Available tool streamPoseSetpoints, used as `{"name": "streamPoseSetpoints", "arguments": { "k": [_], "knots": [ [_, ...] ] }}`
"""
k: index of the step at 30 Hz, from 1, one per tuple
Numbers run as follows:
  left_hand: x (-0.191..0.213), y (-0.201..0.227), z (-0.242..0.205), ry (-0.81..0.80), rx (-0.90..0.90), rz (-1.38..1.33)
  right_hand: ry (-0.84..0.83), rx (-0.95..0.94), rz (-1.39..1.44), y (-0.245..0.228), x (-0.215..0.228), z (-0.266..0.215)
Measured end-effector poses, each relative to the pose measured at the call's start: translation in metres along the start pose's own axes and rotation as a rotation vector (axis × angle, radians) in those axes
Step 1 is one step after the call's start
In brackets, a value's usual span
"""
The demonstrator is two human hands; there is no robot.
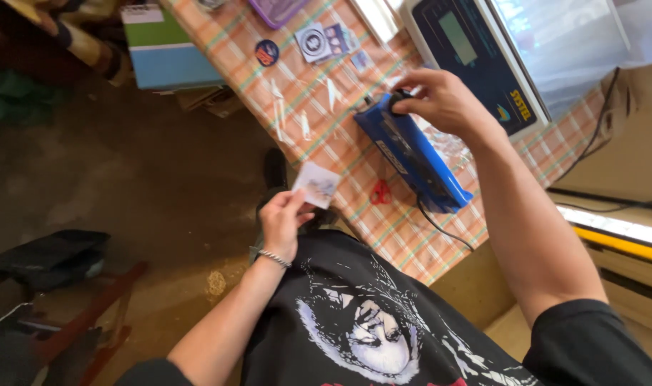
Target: The person places stickers into small plastic bags and uses a heat sealer to close the bags.
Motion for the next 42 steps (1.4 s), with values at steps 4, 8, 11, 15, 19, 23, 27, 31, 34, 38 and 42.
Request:
{"name": "streamPoseSetpoints", "arguments": {
  "k": [4, 8, 11, 15, 19, 23, 27, 31, 34, 38, 42],
  "knots": [
    [0.034, 0.058, -0.009, 0.071, -0.109, 0.011, 0.092, 0.035, 0.037, 0.058, 0.002, -0.007],
    [0.060, 0.128, 0.004, 0.190, -0.250, -0.057, 0.244, 0.050, 0.194, 0.069, 0.004, -0.016],
    [0.067, 0.197, 0.031, 0.233, -0.359, -0.093, 0.288, 0.058, 0.309, 0.078, -0.003, -0.024],
    [0.064, 0.292, 0.081, 0.266, -0.512, -0.108, 0.247, -0.136, 0.395, 0.134, -0.039, -0.045],
    [0.026, 0.380, 0.124, 0.285, -0.671, 0.040, 0.305, -0.313, 0.333, 0.103, -0.028, -0.059],
    [-0.023, 0.427, 0.172, 0.202, -0.728, 0.157, 0.291, -0.371, 0.309, 0.124, -0.028, -0.060],
    [-0.030, 0.431, 0.238, 0.312, -0.728, 0.387, 0.277, -0.342, 0.379, 0.102, -0.027, -0.054],
    [-0.016, 0.390, 0.159, 0.294, -0.906, 0.281, 0.244, -0.326, 0.355, 0.134, -0.036, -0.053],
    [0.017, 0.336, 0.149, 0.197, -0.680, 0.230, 0.342, -0.261, 0.372, 0.140, -0.022, -0.061],
    [0.084, 0.258, 0.121, 0.315, -0.498, 0.136, 0.589, -0.274, 0.264, 0.177, 0.009, -0.097],
    [0.106, 0.186, 0.115, 0.327, -0.362, 0.221, 0.541, -0.266, 0.455, 0.170, -0.002, -0.098]
  ]
}}
Point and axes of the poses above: each hand's wrist, its own z-axis towards the middle knuckle, its own x-axis out of the back of the hand, y = z × x, the point moved 10 cm from there along z, towards the middle knuckle, and after that the axes turned 13 degrees about x, right-handed, at the moved point
